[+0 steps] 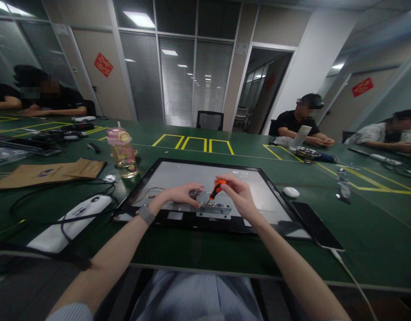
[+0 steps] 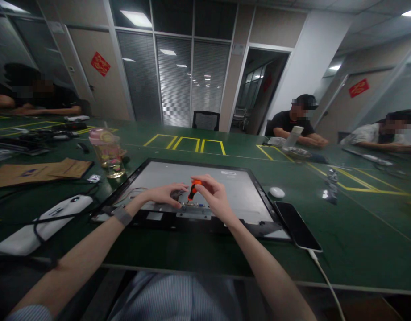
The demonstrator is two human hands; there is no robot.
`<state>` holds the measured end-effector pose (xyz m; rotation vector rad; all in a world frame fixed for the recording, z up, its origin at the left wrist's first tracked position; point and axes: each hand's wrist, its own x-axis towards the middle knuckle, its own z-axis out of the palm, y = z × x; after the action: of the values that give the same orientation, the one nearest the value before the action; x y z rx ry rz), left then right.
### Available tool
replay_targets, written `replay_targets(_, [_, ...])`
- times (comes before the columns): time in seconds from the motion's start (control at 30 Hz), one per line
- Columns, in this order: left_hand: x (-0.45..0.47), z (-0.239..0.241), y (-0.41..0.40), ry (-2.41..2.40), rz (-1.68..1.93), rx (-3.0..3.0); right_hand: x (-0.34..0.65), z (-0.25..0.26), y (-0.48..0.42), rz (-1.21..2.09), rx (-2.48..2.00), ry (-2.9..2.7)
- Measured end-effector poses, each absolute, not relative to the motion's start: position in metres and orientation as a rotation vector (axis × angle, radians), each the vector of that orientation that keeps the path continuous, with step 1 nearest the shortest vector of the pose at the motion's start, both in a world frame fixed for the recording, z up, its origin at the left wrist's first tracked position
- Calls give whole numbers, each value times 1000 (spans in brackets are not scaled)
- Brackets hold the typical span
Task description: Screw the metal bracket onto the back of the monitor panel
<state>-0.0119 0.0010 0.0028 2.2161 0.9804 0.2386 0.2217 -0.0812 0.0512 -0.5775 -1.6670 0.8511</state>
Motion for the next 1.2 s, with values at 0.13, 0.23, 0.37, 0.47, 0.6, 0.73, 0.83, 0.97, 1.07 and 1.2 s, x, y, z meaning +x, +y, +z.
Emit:
replay_targets(0.13, [-11, 8, -3, 994, 235, 2219, 223, 52, -81, 852, -601, -1684])
replay_targets(0.23, [-10, 13, -7, 1020, 205, 2211, 222, 51, -80, 856, -606, -1669])
replay_targets(0.37, [-9, 15, -8, 1026, 189, 2212, 221, 47, -78, 713, -641, -1615])
replay_targets(0.47, [-9, 14, -7, 1028, 181, 2218, 222, 48, -79, 523, -686, -1610])
replay_targets(0.6, [-11, 10, -6, 1017, 200, 2209, 221, 51, -85, 552, -659, -1714])
replay_targets(0.73, [-11, 11, -6, 992, 221, 2221, 220, 47, -83, 625, -654, -1737])
replay_targets(0.83, [-9, 15, -8, 996, 204, 2231, 221, 44, -79, 484, -680, -1710])
replay_targets(0.97, [-9, 14, -8, 1007, 204, 2227, 221, 46, -81, 411, -679, -1731])
replay_targets(1.07, [-10, 10, -5, 1003, 218, 2226, 221, 49, -86, 549, -611, -1778])
replay_targets(1.2, [-10, 8, -4, 987, 216, 2233, 219, 44, -85, 649, -605, -1728])
